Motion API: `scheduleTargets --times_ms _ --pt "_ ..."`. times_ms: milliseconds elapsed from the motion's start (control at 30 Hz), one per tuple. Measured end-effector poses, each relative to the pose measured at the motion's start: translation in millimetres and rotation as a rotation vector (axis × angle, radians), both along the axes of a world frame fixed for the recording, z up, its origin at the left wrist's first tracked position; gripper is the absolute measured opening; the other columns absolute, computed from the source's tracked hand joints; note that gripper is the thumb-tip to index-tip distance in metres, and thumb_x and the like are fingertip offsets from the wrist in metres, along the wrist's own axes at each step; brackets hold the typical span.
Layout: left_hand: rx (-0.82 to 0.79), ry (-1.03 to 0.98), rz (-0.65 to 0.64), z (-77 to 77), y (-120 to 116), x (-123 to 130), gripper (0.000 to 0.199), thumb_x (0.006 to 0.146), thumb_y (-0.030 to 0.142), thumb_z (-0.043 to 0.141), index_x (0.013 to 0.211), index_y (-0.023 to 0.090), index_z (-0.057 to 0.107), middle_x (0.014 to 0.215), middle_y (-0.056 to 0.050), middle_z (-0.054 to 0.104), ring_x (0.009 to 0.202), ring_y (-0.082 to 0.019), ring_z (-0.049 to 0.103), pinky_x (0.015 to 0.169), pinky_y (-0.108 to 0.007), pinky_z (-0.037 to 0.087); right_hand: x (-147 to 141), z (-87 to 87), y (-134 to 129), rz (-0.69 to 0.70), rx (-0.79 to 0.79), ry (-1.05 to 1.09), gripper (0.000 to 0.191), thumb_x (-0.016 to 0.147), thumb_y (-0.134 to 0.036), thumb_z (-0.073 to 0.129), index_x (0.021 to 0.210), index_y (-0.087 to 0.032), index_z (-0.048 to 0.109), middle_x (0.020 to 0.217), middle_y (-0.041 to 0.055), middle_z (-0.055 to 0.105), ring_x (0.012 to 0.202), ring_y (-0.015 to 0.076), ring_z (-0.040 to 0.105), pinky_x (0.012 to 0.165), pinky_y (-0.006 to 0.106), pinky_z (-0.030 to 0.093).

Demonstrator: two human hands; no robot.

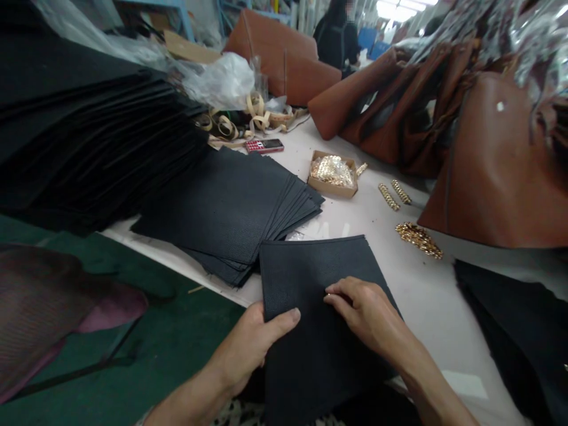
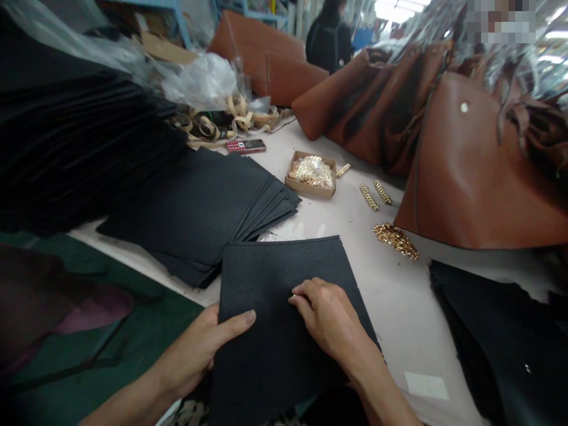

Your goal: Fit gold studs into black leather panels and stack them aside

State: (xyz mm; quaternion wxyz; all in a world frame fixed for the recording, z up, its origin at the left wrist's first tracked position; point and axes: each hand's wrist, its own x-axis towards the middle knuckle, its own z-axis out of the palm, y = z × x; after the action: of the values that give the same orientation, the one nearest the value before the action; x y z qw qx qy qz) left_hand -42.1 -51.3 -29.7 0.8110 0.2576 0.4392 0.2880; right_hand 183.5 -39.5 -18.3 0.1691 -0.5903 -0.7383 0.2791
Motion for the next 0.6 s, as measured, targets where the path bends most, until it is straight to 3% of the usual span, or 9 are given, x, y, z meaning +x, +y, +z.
scheduleTargets --times_ms 133,233,333,467,600 --pt "-0.068 0.089 0.032 0.0 -1 3 0.048 0.074 0.042 0.079 0.112 0.014 0.067 0.084 -0.008 0.075 0.070 -0.022 0.070 0.069 -0.033 0.057 -2 -3.5 -7 -0.023 0.027 0.236 0.013 0.090 -0.022 0.062 0.093 -0.023 0.075 0.087 0.0017 0.073 0.080 0.0160 0.067 0.074 0.028 0.050" --pt "-0.058 0.143 0.001 -2.7 -4 0 0.044 0.073 0.045 0.078 0.103 0.014 0.069 0.070 -0.005 0.070 0.056 -0.017 0.064 0.055 -0.027 0.052 -9 -5.6 -16 -0.150 -0.171 0.496 0.012 0.087 -0.026 0.065 0.091 -0.023 0.076 0.074 -0.0007 0.071 0.065 0.0125 0.065 0.061 0.023 0.050" --pt "-0.045 0.171 -0.013 -7.4 -6 -1 0.042 0.072 0.048 0.077 0.095 0.014 0.069 0.060 0.000 0.063 0.041 -0.010 0.050 0.040 -0.019 0.038 -17 -7.4 -22 -0.233 -0.346 0.646 0.013 0.086 -0.027 0.066 0.089 -0.020 0.075 0.070 -0.0006 0.069 0.062 0.0115 0.064 0.059 0.021 0.050" --pt "-0.047 0.189 -0.027 -11.0 -7 0 0.043 0.070 0.052 0.077 0.086 0.014 0.066 0.050 0.004 0.053 0.034 -0.004 0.030 0.032 -0.015 0.018 -22 -8.2 -23 -0.254 -0.399 0.667 0.012 0.084 -0.028 0.067 0.082 -0.018 0.072 0.067 -0.0013 0.066 0.061 0.0106 0.061 0.060 0.021 0.049" --pt "-0.028 0.170 -0.067 -9.5 -7 0 0.043 0.070 0.054 0.076 0.083 0.014 0.064 0.048 0.006 0.049 0.033 -0.004 0.028 0.031 -0.015 0.018 -20 -6.3 -23 -0.239 -0.406 0.600 0.013 0.085 -0.030 0.067 0.081 -0.018 0.072 0.066 -0.0018 0.063 0.059 0.0107 0.057 0.056 0.022 0.045"
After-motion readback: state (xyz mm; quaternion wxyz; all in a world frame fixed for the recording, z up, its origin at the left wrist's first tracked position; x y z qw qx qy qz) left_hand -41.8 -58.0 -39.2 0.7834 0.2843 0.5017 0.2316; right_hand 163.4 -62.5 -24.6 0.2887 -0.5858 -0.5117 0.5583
